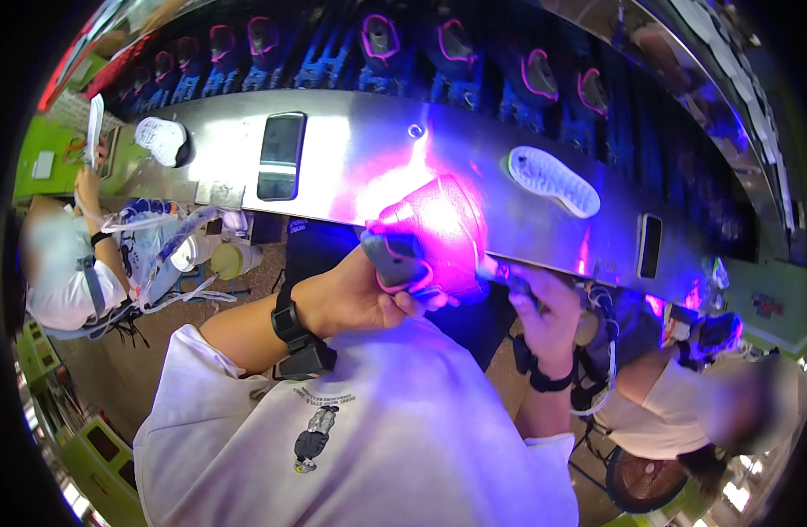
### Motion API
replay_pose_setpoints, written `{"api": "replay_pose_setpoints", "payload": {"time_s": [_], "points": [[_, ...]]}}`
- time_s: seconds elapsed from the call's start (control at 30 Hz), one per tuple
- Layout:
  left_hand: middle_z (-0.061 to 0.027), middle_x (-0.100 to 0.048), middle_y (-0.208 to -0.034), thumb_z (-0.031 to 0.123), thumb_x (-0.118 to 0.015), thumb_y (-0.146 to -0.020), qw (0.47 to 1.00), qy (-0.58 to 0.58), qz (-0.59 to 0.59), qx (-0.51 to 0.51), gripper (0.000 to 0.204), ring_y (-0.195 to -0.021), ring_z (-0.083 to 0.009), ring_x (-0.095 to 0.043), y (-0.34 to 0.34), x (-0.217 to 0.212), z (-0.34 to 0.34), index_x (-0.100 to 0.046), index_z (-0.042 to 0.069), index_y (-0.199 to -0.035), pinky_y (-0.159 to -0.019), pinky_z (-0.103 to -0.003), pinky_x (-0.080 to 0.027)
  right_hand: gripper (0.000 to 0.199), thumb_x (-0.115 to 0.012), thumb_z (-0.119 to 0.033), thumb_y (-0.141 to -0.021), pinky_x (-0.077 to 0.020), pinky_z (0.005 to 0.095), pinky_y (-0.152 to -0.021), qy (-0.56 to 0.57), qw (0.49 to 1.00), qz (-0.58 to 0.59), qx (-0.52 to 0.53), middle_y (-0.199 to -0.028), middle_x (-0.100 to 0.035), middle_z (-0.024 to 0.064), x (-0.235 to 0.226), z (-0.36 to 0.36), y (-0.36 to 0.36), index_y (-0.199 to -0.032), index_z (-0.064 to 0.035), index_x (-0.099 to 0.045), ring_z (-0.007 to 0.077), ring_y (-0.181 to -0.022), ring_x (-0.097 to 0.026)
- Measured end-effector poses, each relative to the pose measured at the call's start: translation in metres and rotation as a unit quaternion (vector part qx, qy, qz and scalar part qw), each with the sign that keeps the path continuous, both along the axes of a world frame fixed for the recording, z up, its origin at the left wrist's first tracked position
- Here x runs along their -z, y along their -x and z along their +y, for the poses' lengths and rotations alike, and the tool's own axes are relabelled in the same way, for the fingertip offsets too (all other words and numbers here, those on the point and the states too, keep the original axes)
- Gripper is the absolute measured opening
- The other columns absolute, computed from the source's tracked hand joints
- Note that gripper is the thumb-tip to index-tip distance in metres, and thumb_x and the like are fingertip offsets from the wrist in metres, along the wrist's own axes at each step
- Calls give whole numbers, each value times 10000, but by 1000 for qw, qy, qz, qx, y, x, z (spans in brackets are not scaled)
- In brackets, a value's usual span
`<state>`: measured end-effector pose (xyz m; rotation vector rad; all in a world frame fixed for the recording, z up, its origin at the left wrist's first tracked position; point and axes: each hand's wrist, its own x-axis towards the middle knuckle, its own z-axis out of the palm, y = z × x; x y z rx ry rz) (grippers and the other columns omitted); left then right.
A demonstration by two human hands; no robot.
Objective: The recorder is assembling shoe components on a production line, using a tool to apply pressure or glue to the shoe uppers.
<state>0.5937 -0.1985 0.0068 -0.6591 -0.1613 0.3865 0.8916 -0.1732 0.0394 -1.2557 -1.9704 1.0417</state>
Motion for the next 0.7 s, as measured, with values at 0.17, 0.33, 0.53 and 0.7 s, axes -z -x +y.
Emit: {"api": "replay_pose_setpoints", "payload": {"time_s": [0.17,0.33,0.53,0.7], "points": [[-123,-685,-1211,263,-639,-964,890,-288,343,-80,477,-1088,-219,-688,7,-23,39,-536,7,-1353,-951,-380,-561,356,-698,-88,-921,-516,278,-733,99,987,-47,122,-910,-702,69,7,14,-1,-1266,-4,-673,107,-772,-621],[-113,-552,-1413,105,-811,-773,721,-516,441,-140,896,-1289,-233,-564,9,-36,68,-341,29,-1532,-1100,-408,-449,340,-721,-73,-900,-521,286,-781,-4,989,-26,149,-935,-732,109,9,24,26,-1225,21,-679,149,-809,-663],[-112,-594,-1333,68,-847,-727,477,-471,713,-205,896,-1171,-189,-604,67,-23,119,-371,10,-1483,-1019,-360,-488,399,-702,-21,-887,-510,320,-916,117,991,16,57,-1129,-722,127,29,1,10,-1280,23,-646,199,-1012,-678],[-208,-709,-1071,369,-859,-729,152,-351,922,-63,816,-965,-319,-714,172,-4,215,-479,-37,-1326,-877,-394,-570,480,-669,-23,-922,-497,259,-782,232,953,74,182,-1105,-675,60,39,3,-23,-1389,13,-565,112,-907,-616]]}}
